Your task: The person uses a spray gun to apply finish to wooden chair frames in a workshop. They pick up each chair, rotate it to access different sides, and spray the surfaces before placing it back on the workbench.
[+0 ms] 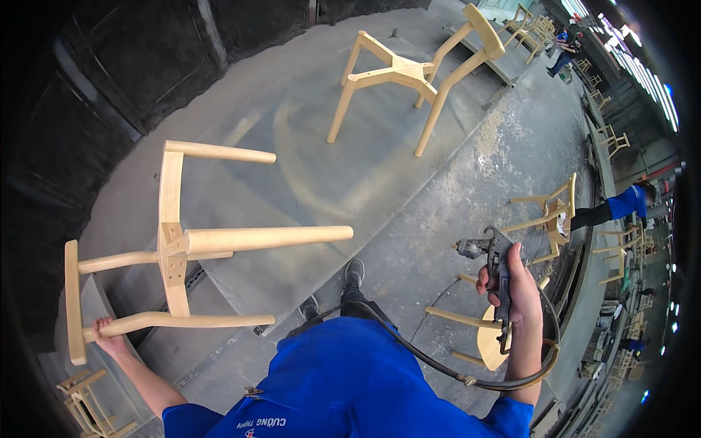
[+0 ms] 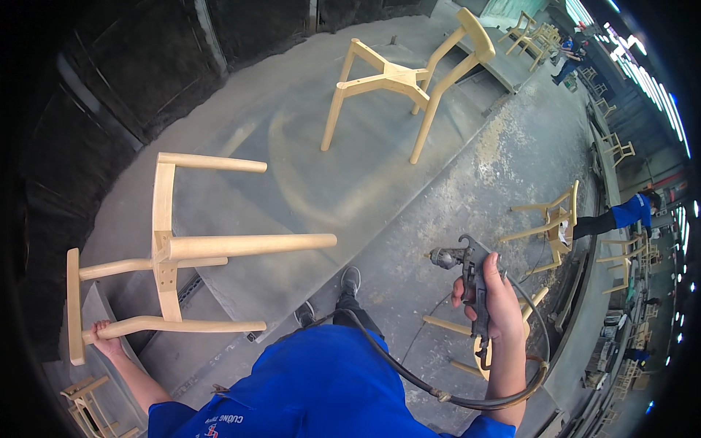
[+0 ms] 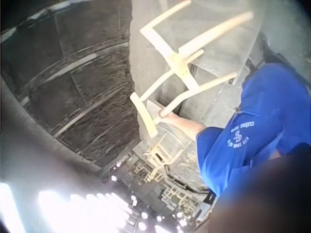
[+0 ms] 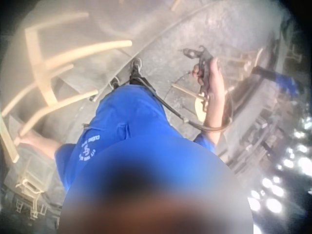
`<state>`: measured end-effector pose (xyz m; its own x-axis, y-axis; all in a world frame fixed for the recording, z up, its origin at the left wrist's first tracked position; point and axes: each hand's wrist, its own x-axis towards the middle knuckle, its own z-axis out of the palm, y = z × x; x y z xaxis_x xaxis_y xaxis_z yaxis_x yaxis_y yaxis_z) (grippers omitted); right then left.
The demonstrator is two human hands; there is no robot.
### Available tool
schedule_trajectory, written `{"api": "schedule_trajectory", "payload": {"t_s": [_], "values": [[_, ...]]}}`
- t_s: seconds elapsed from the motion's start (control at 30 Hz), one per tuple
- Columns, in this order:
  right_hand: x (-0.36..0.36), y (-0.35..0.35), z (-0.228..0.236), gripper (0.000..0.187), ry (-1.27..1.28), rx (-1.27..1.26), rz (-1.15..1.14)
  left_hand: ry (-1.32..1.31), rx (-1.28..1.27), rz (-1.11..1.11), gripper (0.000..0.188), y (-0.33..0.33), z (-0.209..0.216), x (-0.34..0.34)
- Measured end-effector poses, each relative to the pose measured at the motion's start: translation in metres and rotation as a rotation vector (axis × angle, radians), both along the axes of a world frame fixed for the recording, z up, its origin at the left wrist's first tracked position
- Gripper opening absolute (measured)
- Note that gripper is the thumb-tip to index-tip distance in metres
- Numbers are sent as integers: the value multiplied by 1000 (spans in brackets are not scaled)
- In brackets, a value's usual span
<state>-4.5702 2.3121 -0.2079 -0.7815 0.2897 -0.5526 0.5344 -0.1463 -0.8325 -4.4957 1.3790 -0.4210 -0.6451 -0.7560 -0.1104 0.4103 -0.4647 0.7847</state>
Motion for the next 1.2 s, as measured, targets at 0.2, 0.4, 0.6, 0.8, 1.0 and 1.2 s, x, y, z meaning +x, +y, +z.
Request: {"api": "schedule_trajectory", "payload": {"t_s": [0.2,0.4,0.6,0.8,1.0,1.2], "values": [[0,11,-14,61,-47,180,63,-7,17,31,24,1,-5,0],[-10,-13,-18,55,38,172,-72,43,33,39,22,13,-6,2],[-29,-78,-21,66,327,-82,89,20,27,93,21,30,-4,-2],[-52,-103,-10,69,377,88,301,34,21,64,20,40,1,-4],[-50,-106,-19,64,339,100,232,28,37,132,21,46,-2,-6],[-20,-106,-18,63,354,151,11,17,59,141,19,51,2,-23]]}}
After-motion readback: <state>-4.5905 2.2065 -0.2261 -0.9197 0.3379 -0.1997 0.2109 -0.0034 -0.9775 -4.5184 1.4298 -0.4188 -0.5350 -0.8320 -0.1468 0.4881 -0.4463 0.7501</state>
